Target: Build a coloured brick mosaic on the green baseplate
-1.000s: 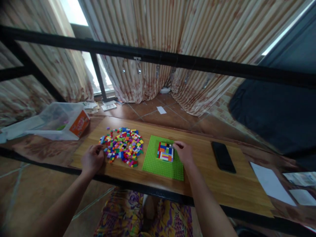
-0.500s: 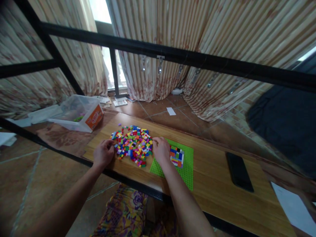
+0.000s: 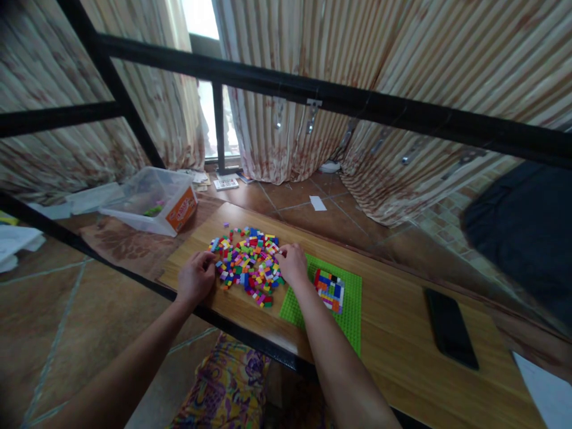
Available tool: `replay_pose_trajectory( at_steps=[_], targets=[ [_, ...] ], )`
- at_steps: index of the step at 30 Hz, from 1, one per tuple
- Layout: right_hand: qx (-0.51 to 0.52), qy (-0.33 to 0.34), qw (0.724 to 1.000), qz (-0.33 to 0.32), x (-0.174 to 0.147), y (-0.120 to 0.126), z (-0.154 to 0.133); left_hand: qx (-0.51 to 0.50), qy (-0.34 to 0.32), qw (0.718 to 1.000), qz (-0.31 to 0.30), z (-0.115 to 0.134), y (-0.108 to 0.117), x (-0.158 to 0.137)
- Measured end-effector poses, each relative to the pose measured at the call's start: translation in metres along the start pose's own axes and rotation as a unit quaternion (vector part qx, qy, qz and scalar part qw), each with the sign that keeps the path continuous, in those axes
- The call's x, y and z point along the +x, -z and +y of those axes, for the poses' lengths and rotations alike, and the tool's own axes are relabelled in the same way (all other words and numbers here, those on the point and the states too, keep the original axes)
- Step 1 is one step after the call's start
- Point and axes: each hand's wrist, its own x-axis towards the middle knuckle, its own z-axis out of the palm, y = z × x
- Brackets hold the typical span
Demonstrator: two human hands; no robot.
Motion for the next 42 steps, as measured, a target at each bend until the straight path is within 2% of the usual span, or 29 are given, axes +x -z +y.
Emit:
replay_pose_trajectory(
  at_steps=[6, 11, 19, 24, 29, 34, 37, 42],
  targets=[
    [0.094, -0.017, 0.995, 0.019, -0.008, 0.002, 0.004, 0.004, 0.004, 1.0, -0.009, 0.001, 0.001, 0.0],
    [0.201, -0.042, 0.978, 0.041, -0.016, 0.008, 0.008, 0.003, 0.0, 1.0, -0.005, 0.002, 0.002, 0.0],
    [0.354, -0.095, 0.929, 0.055, -0.047, 0.021, 0.004, 0.016, -0.005, 1.0, -0.004, 0.001, 0.001, 0.001],
    [0.457, -0.139, 0.873, 0.095, -0.078, 0.039, 0.008, 0.024, -0.001, 1.0, -0.002, -0.001, 0.0, 0.001],
    [0.414, -0.171, 0.876, 0.176, -0.112, 0.062, 0.044, 0.026, -0.008, 1.0, -0.002, -0.001, 0.001, 0.003],
    [0.284, -0.187, 0.906, 0.251, -0.124, 0.084, 0.084, 0.036, -0.008, 0.999, 0.0, 0.0, 0.001, 0.004],
    [0.208, -0.167, 0.93, 0.254, -0.118, 0.091, 0.091, 0.04, -0.006, 0.999, 0.001, -0.001, 0.001, 0.005],
    [0.125, -0.132, 0.955, 0.234, -0.103, 0.093, 0.087, 0.044, -0.009, 0.999, 0.001, -0.001, 0.0, 0.006]
  ],
)
